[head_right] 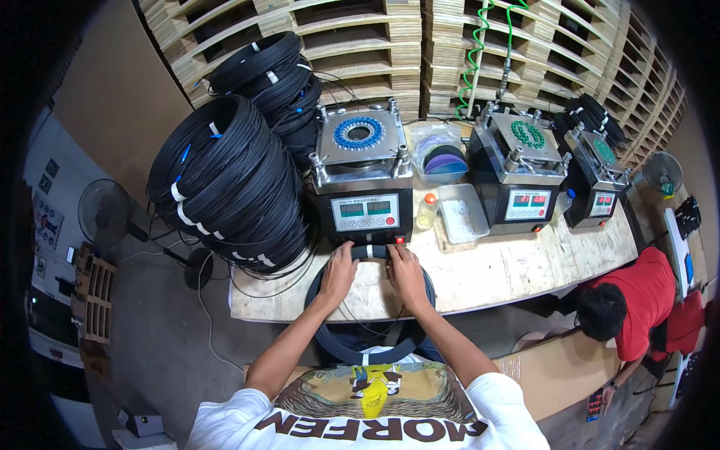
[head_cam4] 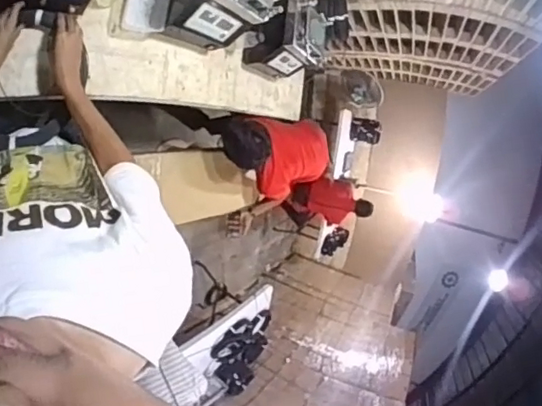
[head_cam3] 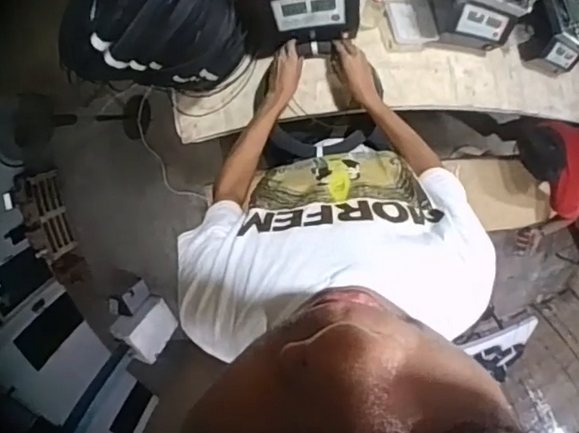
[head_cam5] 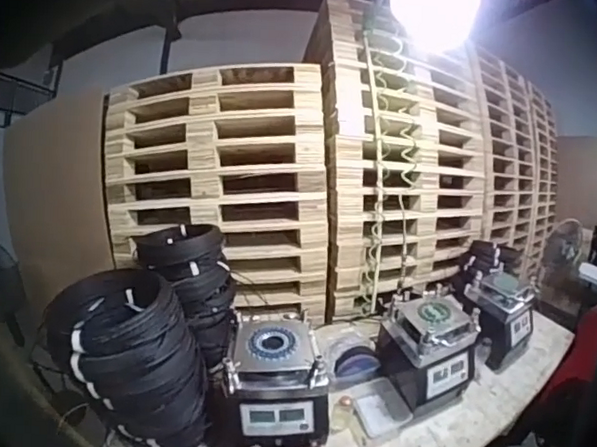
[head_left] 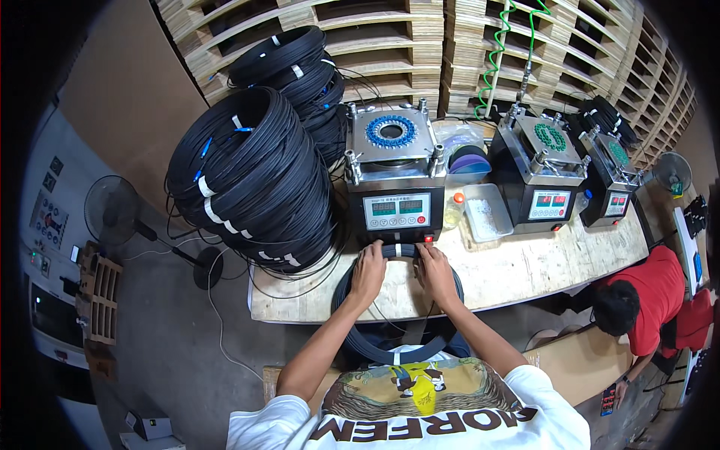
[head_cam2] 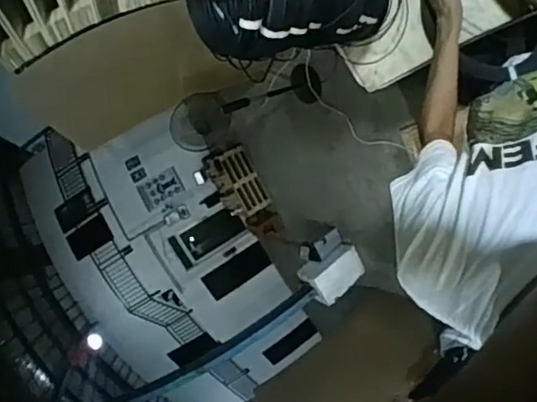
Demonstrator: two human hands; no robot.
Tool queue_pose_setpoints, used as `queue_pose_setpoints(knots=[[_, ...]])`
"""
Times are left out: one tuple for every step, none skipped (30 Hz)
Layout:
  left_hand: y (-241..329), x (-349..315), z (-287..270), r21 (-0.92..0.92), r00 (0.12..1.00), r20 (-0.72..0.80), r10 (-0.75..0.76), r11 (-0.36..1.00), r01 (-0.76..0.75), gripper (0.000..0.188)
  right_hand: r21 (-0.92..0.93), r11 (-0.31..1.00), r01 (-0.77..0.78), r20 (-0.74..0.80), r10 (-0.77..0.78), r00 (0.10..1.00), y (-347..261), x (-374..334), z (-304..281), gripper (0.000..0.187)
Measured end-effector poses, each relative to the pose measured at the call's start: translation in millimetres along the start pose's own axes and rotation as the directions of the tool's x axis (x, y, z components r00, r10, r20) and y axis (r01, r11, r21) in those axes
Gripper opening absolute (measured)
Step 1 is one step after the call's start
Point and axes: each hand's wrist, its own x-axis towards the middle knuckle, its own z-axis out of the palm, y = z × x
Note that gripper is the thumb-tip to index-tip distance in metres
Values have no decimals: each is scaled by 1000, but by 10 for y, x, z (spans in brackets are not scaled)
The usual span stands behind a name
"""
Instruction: The operator finishes the ends of fiber optic cables using a polishing machine, applying liquid and swapping polishing pads.
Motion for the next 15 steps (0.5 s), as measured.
queue_pose_setpoints(knots=[[22, 2, -35, -99, 989, 62, -133, 985, 139, 41, -2, 1000, 0, -3, 0, 1000, 12, 3, -7, 43], [43, -3, -90, -95, 984, 57, -166, 981, 171, 40, 5, 1000, -6, 21, 6, 1000, 23, 7, -12, 45], [7, -23, -110, -96, 985, 56, -164, 981, 169, 40, 12, 1000, -11, 45, 11, 999, 33, 10, -17, 47], [-11, -45, -167, -93, 993, 46, -105, 990, 109, 40, 12, 1000, -6, 43, 6, 999, 36, 21, -35, 47], [-10, -61, -205, -89, 998, 36, -47, 995, 50, 41, 32, 999, -26, 45, 24, 999, 34, 16, -55, 46], [6, -95, -230, -63, 998, -1, -64, 996, 64, 37, 52, 998, -45, 47, 43, 998, 29, 13, -69, 45], [-39, -126, -232, -61, 998, -6, -64, 996, 64, 37, 52, 998, -40, 46, 37, 998, 24, 12, -64, 45], [-115, -167, -243, -63, 999, -9, -53, 997, 52, 34, 64, 997, -46, 35, 44, 998, 18, 10, -58, 45], [-181, -187, -250, -64, 999, -11, -42, 997, 41, 32, 76, 996, -52, 24, 51, 998, 19, 16, -53, 46], [-187, -187, -287, -99, 998, -4, -56, 994, 55, 30, 76, 996, -50, 23, 48, 999, 18, 27, -67, 46], [-205, -187, -288, -100, 998, -6, -56, 994, 55, 30, 61, 997, -41, 35, 39, 999, 23, 34, -88, 45], [-224, -192, -281, -130, 999, 7, -50, 990, 51, 30, 45, 998, -33, 47, 31, 998, 26, 40, -104, 45], [-224, -184, -298, -159, 999, 19, -44, 986, 46, 31, 46, 999, -30, 46, 27, 999, 1, 58, -125, 45], [-212, -184, -316, -152, 998, 35, -55, 987, 59, 30, 15, 998, -67, 79, 66, 995, -31, 76, -149, 44], [-224, -170, -325, -151, 998, 32, -55, 987, 59, 30, -18, 994, -103, 112, 105, 988, -48, 90, -158, 43]])
